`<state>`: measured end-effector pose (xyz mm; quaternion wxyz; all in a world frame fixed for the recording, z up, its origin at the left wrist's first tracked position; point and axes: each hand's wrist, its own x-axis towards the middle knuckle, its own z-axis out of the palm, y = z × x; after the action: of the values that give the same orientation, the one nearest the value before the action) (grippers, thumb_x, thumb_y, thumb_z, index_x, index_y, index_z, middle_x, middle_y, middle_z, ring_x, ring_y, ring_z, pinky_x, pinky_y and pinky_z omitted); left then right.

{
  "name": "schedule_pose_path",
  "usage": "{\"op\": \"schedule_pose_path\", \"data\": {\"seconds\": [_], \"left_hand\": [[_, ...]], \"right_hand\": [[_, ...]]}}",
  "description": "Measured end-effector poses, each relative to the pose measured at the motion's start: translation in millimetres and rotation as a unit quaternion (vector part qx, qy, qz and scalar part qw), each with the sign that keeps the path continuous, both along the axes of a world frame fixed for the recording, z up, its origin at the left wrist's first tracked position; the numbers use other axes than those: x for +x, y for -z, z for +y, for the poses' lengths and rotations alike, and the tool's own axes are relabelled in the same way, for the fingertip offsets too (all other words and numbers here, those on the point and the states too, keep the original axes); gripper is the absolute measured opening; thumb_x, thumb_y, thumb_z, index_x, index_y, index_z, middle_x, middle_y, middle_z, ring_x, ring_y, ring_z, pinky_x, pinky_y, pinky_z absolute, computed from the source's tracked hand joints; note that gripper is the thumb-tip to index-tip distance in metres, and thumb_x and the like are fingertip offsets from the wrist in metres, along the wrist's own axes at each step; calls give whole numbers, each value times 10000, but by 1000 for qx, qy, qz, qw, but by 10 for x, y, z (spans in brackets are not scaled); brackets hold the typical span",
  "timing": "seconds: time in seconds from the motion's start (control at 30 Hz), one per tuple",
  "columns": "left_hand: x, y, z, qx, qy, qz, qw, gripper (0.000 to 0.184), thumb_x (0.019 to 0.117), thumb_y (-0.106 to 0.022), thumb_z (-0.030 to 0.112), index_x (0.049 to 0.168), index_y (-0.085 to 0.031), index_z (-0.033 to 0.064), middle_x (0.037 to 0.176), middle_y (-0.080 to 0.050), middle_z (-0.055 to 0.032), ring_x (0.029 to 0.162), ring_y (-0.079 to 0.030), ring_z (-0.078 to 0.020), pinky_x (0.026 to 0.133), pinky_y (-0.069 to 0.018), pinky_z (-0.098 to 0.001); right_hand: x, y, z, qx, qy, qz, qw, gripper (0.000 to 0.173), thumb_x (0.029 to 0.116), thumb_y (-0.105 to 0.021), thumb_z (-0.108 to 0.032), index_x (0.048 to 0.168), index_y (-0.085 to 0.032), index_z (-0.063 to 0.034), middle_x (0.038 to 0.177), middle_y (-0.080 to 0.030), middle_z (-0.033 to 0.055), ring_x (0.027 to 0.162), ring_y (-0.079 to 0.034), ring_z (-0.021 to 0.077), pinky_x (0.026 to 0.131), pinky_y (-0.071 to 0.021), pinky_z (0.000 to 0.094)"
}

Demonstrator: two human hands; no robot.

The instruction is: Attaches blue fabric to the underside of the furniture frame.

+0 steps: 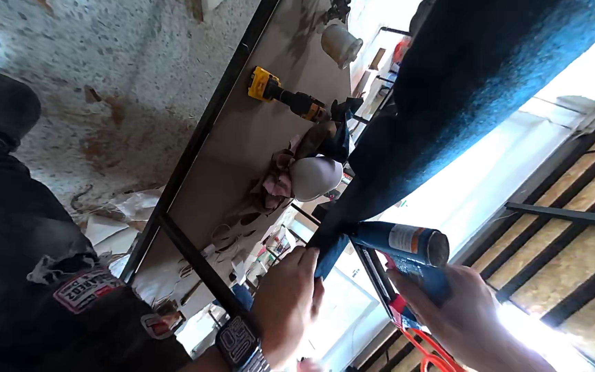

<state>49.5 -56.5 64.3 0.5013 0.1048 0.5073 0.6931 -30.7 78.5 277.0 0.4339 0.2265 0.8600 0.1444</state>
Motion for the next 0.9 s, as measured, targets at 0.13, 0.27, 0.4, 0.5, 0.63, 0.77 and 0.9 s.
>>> {"op": "schedule_pose_path", "data": {"seconds": [0.13,0.27,0.4,0.5,0.63,0.77,0.9], "left_hand": [[32,-11,-7,-3,-32,-4,999,371,962,-633,241,1282,-690,63,1127,-712,-85,985,-714,-199,862,-606,-356],[-17,0,-22,-3,7,-12,1000,374,979,-618,256,1302,-687,80,1139,-709,-67,1015,-704,-182,900,-590,-352],[-14,-14,-28,-18,15,-12,1000,384,996,-618,296,1332,-673,119,1192,-702,-33,1034,-701,-169,920,-591,-376],[13,-27,-30,-34,-3,3,999,380,974,-649,287,1311,-689,114,1158,-706,-24,1028,-699,-156,918,-594,-384],[-71,-74,-51,-46,46,-1,998,489,985,-665,332,1441,-598,172,1263,-681,-28,1140,-668,-164,996,-561,-403],[-82,-140,-14,-74,51,102,991,570,1010,-605,386,1554,-441,338,1336,-609,-58,1038,-683,-222,809,-612,-452],[-187,-289,260,-174,9,266,948,486,960,-642,534,1390,-636,309,1322,-613,-39,1137,-636,-248,697,-601,-425]], "right_hand": [[-113,42,-65,26,28,-30,999,284,913,-618,-536,839,-657,-264,612,-606,-140,481,-584,-12,402,-506,246],[-111,70,-101,44,34,-33,998,249,896,-612,-529,808,-646,-298,594,-594,-150,468,-574,-12,391,-497,245],[-202,65,-124,49,50,-60,996,219,900,-618,-521,838,-650,-313,611,-605,-148,488,-589,-5,420,-523,250],[-244,86,-140,44,58,-71,995,181,883,-637,-450,776,-637,-304,583,-579,-131,472,-557,6,413,-486,258],[-54,-116,-182,24,65,4,998,208,933,-627,-510,903,-662,-308,620,-609,-132,485,-587,24,421,-523,280],[823,-442,-185,12,184,239,953,270,987,-651,-363,1061,-666,-103,688,-676,-13,513,-663,164,445,-606,391],[2009,-303,63,93,119,294,944,360,935,-598,-404,1018,-686,-65,664,-663,-36,511,-637,72,438,-562,336]]}}
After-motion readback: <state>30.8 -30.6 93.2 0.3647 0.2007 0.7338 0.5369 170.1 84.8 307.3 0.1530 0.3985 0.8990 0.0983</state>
